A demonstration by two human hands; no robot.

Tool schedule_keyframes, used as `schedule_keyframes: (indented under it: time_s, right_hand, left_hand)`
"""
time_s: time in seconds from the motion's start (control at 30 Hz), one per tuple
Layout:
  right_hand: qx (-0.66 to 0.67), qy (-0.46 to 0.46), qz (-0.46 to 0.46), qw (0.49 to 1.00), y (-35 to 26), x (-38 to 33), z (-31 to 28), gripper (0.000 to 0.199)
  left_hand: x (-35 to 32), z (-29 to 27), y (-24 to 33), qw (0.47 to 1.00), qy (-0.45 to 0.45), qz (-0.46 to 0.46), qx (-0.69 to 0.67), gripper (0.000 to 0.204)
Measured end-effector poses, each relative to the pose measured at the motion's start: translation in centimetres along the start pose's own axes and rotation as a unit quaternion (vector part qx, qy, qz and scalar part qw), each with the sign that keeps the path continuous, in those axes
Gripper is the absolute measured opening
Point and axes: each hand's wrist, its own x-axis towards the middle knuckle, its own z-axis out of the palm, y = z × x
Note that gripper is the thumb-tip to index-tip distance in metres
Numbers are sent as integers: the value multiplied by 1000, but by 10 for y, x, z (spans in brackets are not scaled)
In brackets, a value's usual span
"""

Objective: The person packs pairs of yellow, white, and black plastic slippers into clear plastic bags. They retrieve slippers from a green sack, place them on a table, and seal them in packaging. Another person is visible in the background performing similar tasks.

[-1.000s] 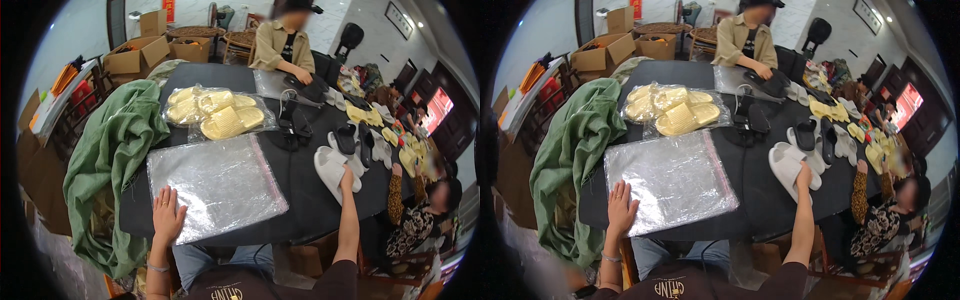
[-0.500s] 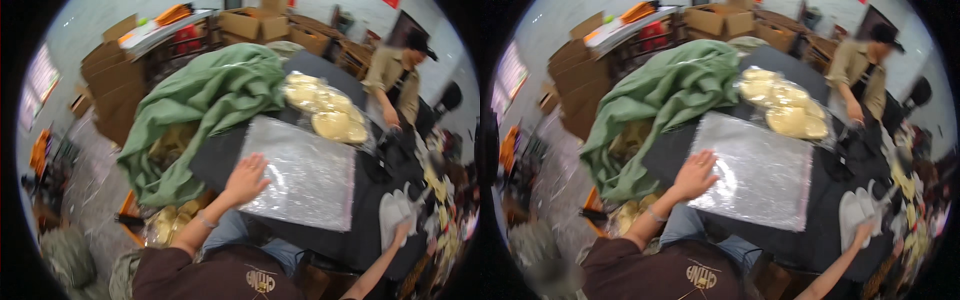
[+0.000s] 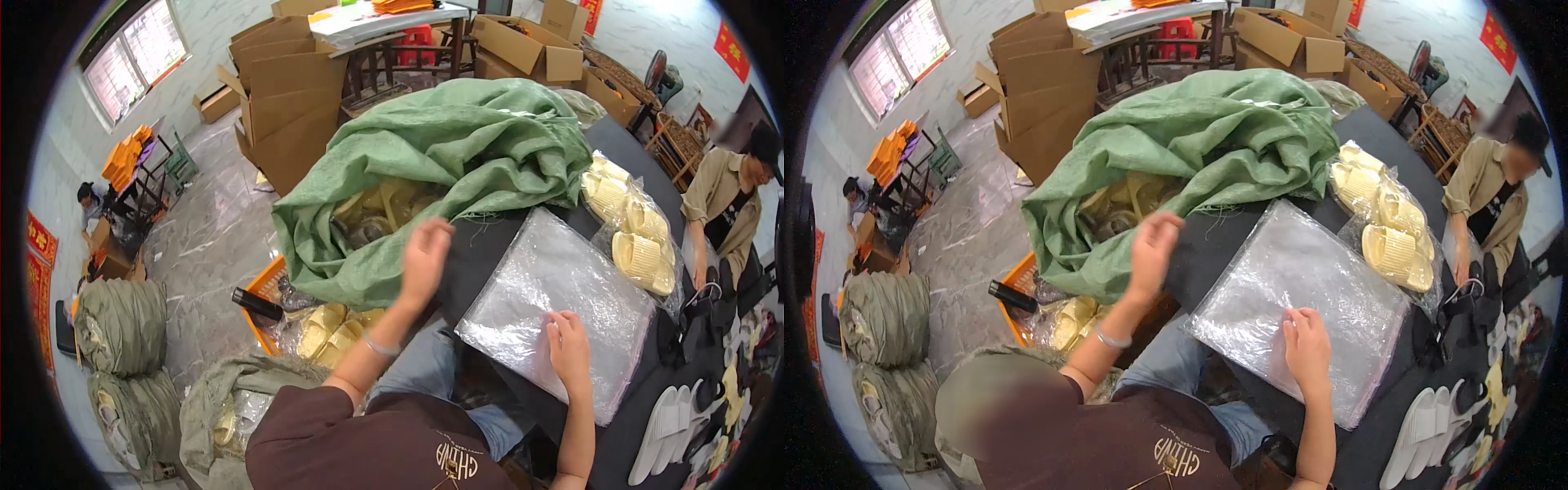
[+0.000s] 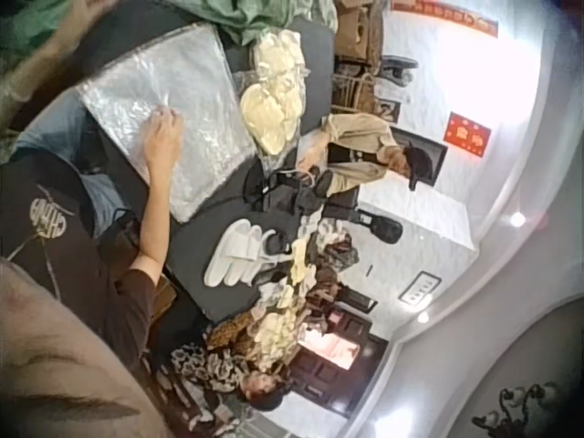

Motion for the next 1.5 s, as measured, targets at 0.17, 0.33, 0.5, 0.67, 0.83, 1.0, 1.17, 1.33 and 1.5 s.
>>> schedule_keyframes:
  time_s: [0.17,0.33,0.5,0.67,0.83,1.0,1.17,1.33,1.5]
  right_hand:
    - [90,45,4,995,26,5,17,19]
    - [95,59,50,992,16,4,17,17]
    - [125,50,-6,991,16,9,22,18]
    - [97,54,30,993,27,-1,20,19]
    - [111,40,41,992,19,-2,17,21]
    - [116,36,12,993,28,0,20,21]
    - [100,51,10,994,24,-3,15,20]
    - [122,67,7,990,17,0,11,19]
    - [373,108,116,914,46,-1,0,38]
  left_hand:
    - [109,-171,-156,898,307,-211,-235,31]
    - [169,-218,-186,842,365,-267,-294,37]
    - [190,-291,-206,820,321,-149,-450,38]
    - [177,-192,-142,813,385,-211,-383,26]
    - [78,-145,8,896,232,-195,-326,28]
    - [-27,-105,113,920,184,-198,-284,35]
    - [-70,-77,143,960,104,-83,-247,38]
    - [-102,-41,132,963,47,31,-264,48]
    - [-104,8,127,955,-105,-24,-276,57]
